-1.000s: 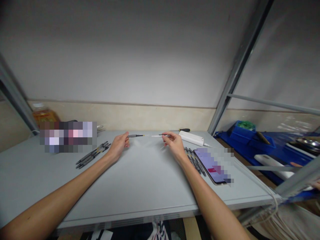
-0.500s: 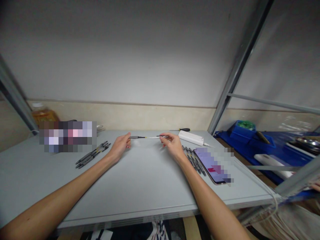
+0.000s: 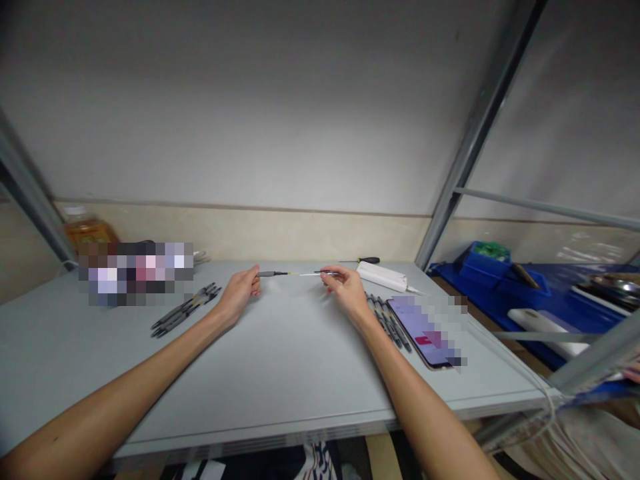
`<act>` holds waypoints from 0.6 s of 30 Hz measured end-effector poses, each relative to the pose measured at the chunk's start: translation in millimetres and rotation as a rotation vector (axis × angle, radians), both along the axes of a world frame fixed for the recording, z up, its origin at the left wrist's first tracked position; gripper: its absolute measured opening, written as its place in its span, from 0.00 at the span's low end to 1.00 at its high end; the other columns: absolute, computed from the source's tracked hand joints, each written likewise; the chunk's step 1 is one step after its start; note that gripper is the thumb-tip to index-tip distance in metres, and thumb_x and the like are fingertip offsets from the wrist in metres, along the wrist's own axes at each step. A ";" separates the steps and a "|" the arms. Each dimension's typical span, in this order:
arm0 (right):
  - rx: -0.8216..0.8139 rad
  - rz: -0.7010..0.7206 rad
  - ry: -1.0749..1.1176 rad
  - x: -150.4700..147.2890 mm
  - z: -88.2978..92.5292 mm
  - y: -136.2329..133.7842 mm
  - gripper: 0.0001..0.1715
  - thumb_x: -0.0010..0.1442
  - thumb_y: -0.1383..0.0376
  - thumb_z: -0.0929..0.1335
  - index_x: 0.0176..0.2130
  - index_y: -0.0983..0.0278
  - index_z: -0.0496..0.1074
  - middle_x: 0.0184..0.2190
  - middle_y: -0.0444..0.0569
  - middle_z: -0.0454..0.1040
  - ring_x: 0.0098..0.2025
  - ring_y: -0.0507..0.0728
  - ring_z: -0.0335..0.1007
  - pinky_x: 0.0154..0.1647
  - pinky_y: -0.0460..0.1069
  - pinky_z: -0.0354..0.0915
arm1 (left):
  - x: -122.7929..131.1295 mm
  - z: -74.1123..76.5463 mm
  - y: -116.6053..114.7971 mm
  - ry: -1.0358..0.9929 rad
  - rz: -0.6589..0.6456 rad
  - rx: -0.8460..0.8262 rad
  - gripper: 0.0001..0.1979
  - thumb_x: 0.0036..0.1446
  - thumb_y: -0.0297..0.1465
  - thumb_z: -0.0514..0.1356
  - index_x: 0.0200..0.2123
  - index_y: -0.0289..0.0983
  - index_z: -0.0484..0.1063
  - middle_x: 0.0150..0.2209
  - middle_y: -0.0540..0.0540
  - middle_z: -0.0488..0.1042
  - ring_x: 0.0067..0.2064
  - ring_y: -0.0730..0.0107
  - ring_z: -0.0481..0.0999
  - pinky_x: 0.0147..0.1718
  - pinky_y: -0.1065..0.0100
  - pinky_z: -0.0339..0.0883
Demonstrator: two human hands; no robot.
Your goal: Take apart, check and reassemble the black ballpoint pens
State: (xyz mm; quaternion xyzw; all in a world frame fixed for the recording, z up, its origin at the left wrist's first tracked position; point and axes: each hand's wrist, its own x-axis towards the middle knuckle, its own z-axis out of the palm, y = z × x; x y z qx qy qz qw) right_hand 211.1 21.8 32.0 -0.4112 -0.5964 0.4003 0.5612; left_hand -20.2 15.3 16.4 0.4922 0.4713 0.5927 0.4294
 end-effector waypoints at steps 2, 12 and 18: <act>0.004 0.000 -0.005 -0.1 -0.2 -0.2 0.19 0.42 0.57 0.72 0.32 0.67 0.74 0.22 0.47 0.71 0.25 0.52 0.65 0.24 0.47 0.63 | -0.4 -0.3 -0.1 0.008 0.007 -0.002 0.19 0.49 0.45 0.55 0.17 0.39 0.54 0.14 0.58 0.51 0.16 0.80 0.53 0.19 0.72 0.51; 0.026 -0.004 -0.008 -1.2 1.2 -1.9 0.18 0.43 0.56 0.72 0.32 0.66 0.74 0.24 0.48 0.72 0.27 0.53 0.66 0.24 0.47 0.64 | 2.2 3.4 -3.3 0.007 0.017 -0.001 0.20 0.48 0.44 0.55 0.16 0.39 0.54 0.14 0.58 0.51 0.16 0.79 0.54 0.18 0.72 0.51; 0.013 0.018 0.006 -1.9 1.5 -3.7 0.18 0.43 0.56 0.72 0.31 0.66 0.73 0.23 0.47 0.71 0.27 0.53 0.66 0.24 0.47 0.63 | 2.1 2.7 -3.1 -0.023 0.000 -0.008 0.20 0.49 0.44 0.55 0.16 0.39 0.53 0.13 0.58 0.50 0.16 0.80 0.53 0.18 0.72 0.51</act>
